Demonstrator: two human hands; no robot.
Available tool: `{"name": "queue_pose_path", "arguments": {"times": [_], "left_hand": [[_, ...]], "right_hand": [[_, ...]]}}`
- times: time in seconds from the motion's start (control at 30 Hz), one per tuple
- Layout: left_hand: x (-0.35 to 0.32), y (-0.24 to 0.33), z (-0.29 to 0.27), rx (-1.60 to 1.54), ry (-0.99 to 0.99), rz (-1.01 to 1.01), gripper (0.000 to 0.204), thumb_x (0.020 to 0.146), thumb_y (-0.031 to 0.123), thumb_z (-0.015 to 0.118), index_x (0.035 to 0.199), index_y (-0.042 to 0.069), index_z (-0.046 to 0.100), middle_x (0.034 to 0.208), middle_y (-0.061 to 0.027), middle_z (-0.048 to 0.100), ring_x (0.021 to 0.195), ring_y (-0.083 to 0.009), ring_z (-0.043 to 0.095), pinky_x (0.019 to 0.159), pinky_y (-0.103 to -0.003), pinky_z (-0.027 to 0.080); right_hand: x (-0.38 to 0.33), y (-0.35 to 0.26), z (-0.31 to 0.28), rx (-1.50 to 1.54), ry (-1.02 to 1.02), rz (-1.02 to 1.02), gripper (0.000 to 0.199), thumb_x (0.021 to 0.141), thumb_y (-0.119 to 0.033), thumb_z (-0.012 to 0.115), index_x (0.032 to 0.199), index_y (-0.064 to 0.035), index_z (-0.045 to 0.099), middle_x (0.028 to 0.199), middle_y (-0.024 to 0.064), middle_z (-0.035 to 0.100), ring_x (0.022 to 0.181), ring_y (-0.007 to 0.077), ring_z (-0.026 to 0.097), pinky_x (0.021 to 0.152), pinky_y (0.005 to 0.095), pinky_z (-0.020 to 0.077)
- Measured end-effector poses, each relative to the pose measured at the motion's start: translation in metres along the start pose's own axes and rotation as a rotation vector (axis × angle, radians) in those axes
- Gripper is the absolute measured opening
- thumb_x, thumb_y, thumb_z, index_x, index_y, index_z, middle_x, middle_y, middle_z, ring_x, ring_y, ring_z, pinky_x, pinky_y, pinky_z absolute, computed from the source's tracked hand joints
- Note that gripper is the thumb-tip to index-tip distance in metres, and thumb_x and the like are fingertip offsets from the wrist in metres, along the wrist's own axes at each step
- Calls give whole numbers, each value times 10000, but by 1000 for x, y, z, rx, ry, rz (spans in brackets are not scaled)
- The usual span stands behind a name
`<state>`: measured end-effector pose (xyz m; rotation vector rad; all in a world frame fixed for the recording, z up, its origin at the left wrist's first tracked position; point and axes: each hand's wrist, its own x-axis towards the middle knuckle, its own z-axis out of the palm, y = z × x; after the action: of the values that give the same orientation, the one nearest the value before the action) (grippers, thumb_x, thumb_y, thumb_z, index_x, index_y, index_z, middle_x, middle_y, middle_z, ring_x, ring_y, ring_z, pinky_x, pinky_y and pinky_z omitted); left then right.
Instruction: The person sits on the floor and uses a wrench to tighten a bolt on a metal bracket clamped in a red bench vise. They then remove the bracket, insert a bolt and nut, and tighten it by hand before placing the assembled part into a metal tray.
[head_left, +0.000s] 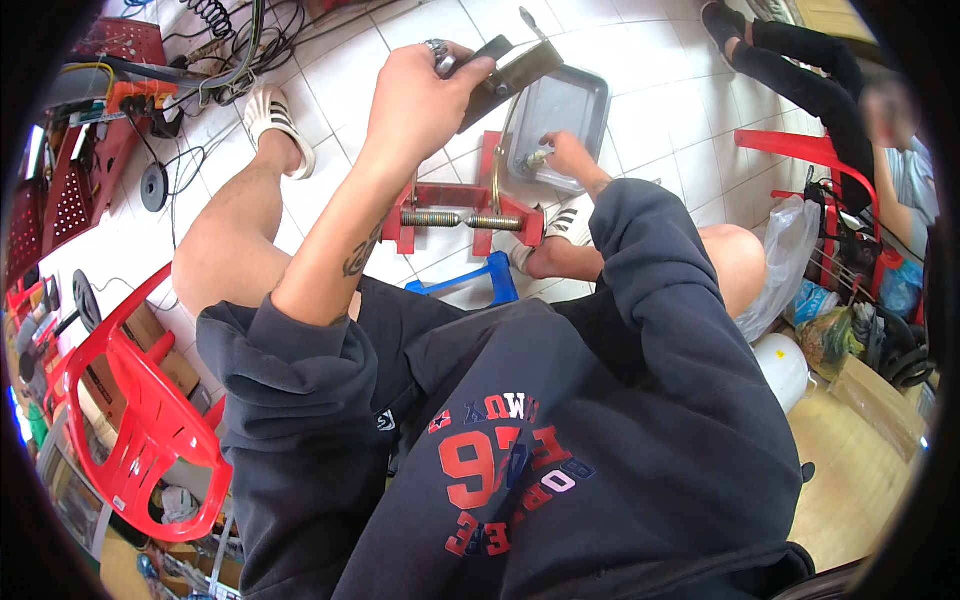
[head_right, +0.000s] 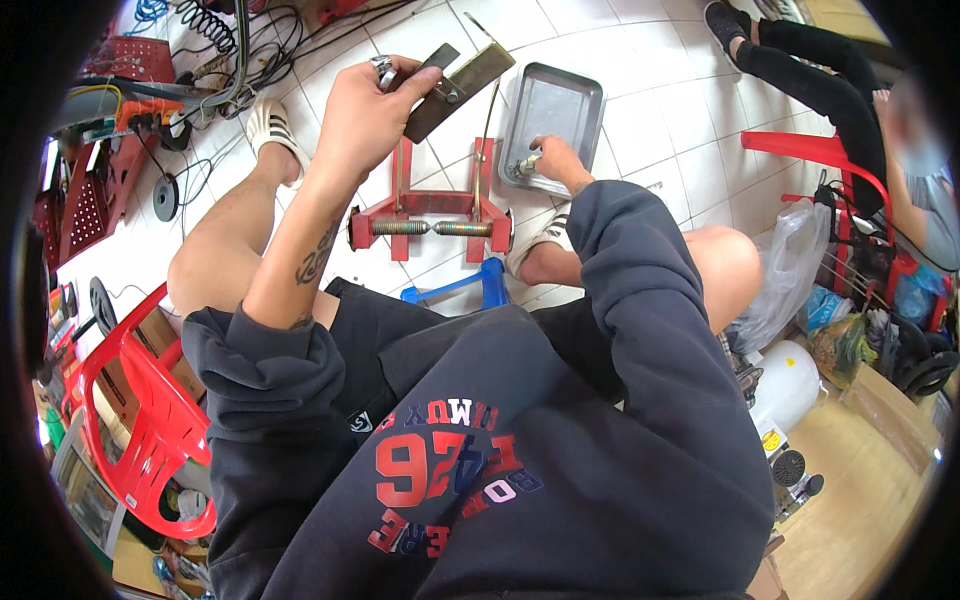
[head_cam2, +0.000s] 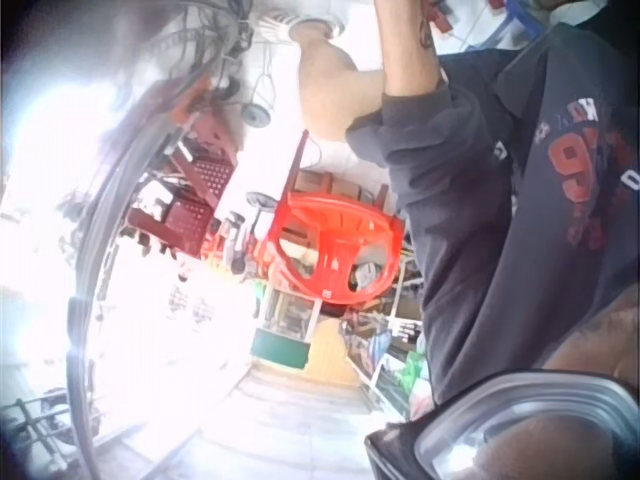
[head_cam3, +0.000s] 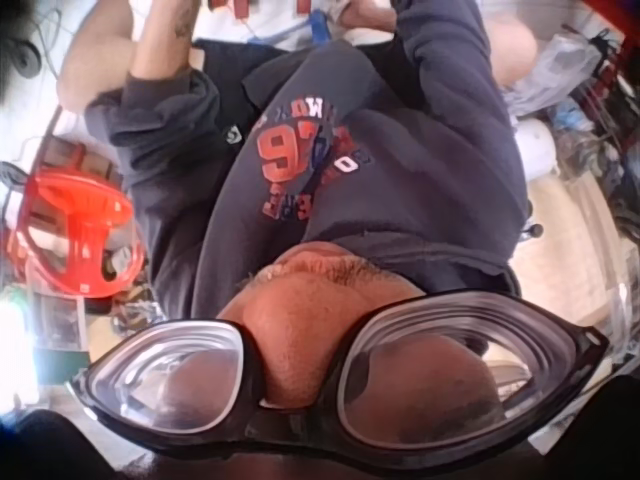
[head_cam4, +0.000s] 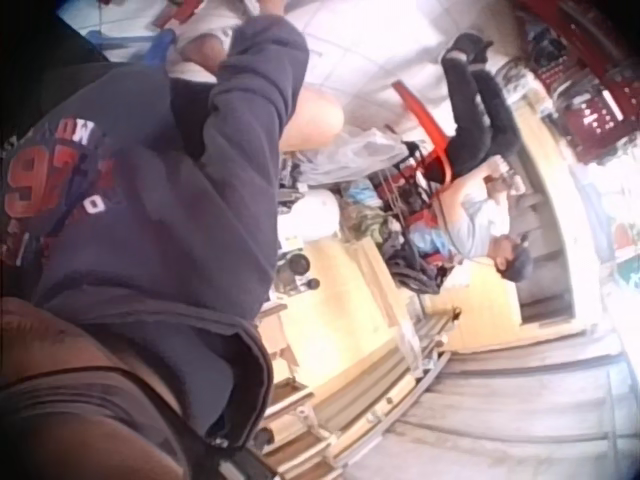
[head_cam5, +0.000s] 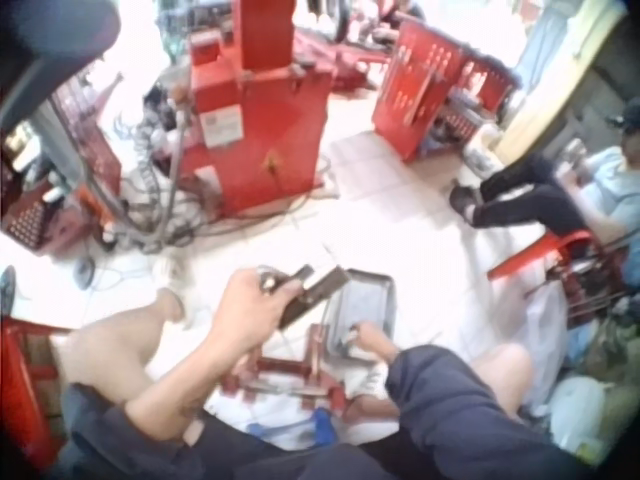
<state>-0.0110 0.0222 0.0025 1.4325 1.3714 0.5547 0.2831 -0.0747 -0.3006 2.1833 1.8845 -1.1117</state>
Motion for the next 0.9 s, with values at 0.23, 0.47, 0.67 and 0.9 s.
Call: {"name": "queue_pose_path", "arguments": {"times": [0.23, 0.47, 0.67, 0.9], "left_hand": [[3, 10, -1, -577, -41, -70, 291, 946, 292, 676, 965, 2, 696, 627, 45, 516, 514, -41, 388, 459, -249, 318], [-12, 18, -9, -1173, -133, -56, 184, 982, 262, 633, 961, 99, 549, 822, 29, 572, 495, -29, 301, 427, -213, 245], [-29, 25, -19, -1196, -92, -31, 182, 995, 244, 614, 894, 127, 517, 646, 83, 438, 467, -19, 271, 429, -220, 217], [-63, 64, -12, -1141, -290, -47, 198, 1009, 310, 582, 916, 167, 481, 621, 60, 386, 518, -72, 305, 474, -256, 268]], "right_hand": [[5, -82, -146, 184, 168, -231, 426, 871, -191, 654, 1278, -75, 611, 1229, 164, 653, 1116, 274, 637, 894, 357, 516], [-128, -215, -173, 124, 243, -283, 617, 844, -165, 679, 1400, -11, 460, 1287, 182, 595, 1189, 318, 584, 1049, 400, 442], [-185, -225, -180, 368, 326, -292, 587, 869, -126, 654, 1408, -9, 452, 1294, 158, 583, 1210, 269, 567, 1022, 381, 459], [-223, -293, -178, 872, 257, -350, 306, 966, -166, 610, 1200, 26, 571, 967, 54, 662, 856, 133, 622, 754, 294, 516]]}}
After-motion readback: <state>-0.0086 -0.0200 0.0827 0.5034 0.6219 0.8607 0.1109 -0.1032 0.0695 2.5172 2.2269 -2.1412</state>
